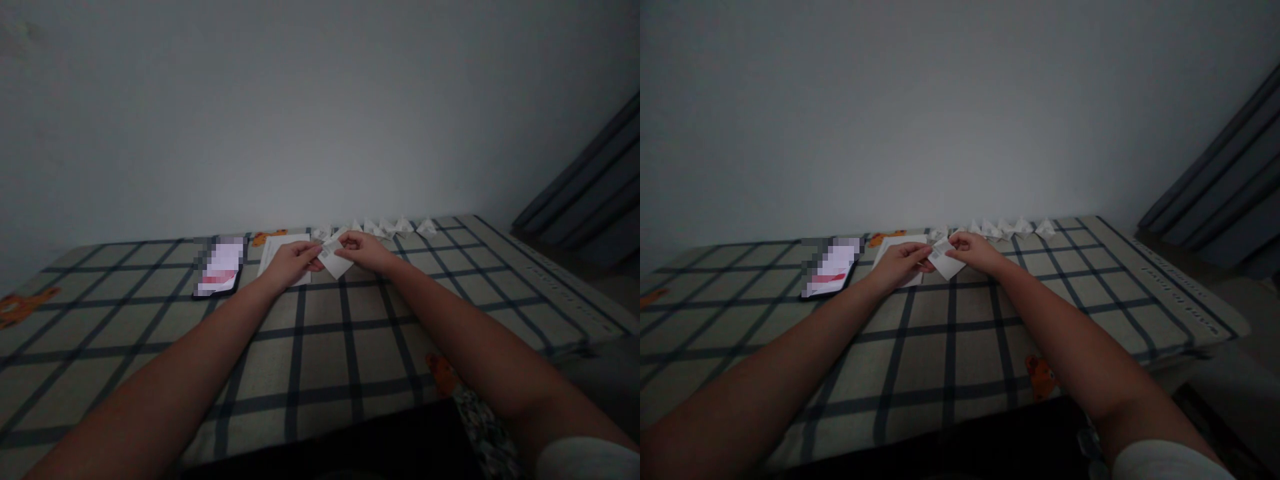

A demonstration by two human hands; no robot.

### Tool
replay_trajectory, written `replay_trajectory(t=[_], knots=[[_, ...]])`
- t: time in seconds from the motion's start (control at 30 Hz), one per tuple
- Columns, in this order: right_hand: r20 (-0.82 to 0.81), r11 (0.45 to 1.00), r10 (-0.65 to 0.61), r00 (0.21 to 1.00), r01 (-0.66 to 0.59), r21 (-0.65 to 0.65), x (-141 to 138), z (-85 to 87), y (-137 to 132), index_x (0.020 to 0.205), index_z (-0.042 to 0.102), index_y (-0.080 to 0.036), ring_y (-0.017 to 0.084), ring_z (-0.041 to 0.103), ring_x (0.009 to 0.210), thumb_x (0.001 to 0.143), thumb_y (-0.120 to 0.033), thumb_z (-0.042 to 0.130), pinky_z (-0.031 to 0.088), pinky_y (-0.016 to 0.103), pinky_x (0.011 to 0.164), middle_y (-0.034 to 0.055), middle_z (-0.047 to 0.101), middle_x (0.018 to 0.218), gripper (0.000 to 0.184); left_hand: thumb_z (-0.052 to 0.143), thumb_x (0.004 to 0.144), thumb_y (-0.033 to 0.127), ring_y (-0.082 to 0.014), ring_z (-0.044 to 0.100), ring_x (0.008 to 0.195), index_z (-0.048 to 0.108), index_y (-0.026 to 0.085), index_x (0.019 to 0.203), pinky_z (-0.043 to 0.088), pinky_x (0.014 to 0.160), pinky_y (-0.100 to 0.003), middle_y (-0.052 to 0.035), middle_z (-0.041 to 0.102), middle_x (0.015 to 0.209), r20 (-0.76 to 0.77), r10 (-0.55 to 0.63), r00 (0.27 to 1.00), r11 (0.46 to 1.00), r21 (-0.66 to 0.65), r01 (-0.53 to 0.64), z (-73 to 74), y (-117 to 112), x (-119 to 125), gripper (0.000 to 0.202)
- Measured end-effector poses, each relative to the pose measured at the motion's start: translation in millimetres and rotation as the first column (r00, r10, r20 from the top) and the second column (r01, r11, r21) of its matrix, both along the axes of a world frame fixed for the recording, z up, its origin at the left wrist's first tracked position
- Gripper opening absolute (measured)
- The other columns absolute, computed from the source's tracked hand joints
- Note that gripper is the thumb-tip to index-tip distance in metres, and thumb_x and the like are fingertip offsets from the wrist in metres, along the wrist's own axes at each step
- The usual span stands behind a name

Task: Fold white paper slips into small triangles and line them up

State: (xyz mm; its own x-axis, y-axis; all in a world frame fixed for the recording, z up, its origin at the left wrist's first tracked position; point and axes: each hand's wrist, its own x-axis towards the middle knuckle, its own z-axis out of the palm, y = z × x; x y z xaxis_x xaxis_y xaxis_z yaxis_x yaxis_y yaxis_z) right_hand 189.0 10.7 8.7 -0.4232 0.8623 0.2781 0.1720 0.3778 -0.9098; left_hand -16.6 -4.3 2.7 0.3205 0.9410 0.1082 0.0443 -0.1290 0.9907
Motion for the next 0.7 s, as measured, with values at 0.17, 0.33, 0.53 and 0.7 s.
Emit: replay_trajectory(t=[0.17,0.33,0.53,0.7], knots=[[-0.01,0.996,-0.065,0.998,0.066,0.059,2.8,-4.8,5.6,0.09,0.055,-0.015,0.011,0.052,0.063,0.069,-0.032,0.064,0.042,0.023,0.058,0.0,0.057,0.074,0.029,0.066,0.072,0.039,-0.0132,0.064,0.068,0.065,0.01,0.087,0.053,0.07,-0.027,-0.0078,0.068,0.076,-0.027,-0.074,0.997,0.997,-0.039,0.073,-0.4,-0.3,-0.5,0.032],[0.075,0.968,-0.115,0.991,0.094,0.234,4.4,-2.9,5.0,0.101,0.059,-0.015,0.011,0.053,0.069,0.075,-0.031,0.059,0.043,0.024,0.062,0.0036,0.059,0.085,0.03,0.063,0.073,0.04,-0.0134,0.064,0.065,0.066,0.01,0.083,0.052,0.067,-0.027,-0.0111,0.069,0.082,0.012,-0.092,0.996,0.993,-0.076,0.092,-2.5,3.5,-1.7,0.031],[0.22,0.845,-0.163,0.962,0.021,0.534,5.2,2.8,-0.5,0.107,0.065,-0.022,0.016,0.051,0.098,0.082,-0.028,0.054,0.043,0.031,0.083,0.0076,0.051,0.11,0.028,0.063,0.074,0.035,-0.0129,0.063,0.059,0.066,0.01,0.08,0.052,0.061,-0.026,-0.01,0.069,0.077,0.084,-0.053,0.995,0.991,-0.115,0.062,-4.3,6.7,-2.5,0.026],[0.28,0.795,-0.135,0.95,-0.065,0.603,3.5,6.0,-6.4,0.11,0.064,-0.026,0.015,0.049,0.103,0.085,-0.026,0.05,0.041,0.037,0.092,0.0076,0.041,0.125,0.028,0.062,0.074,0.033,-0.0134,0.063,0.057,0.064,0.009,0.08,0.05,0.056,-0.025,-0.0092,0.068,0.071,0.144,-0.051,0.988,0.988,-0.136,0.071,-2.1,5.4,-2.6,0.024]])
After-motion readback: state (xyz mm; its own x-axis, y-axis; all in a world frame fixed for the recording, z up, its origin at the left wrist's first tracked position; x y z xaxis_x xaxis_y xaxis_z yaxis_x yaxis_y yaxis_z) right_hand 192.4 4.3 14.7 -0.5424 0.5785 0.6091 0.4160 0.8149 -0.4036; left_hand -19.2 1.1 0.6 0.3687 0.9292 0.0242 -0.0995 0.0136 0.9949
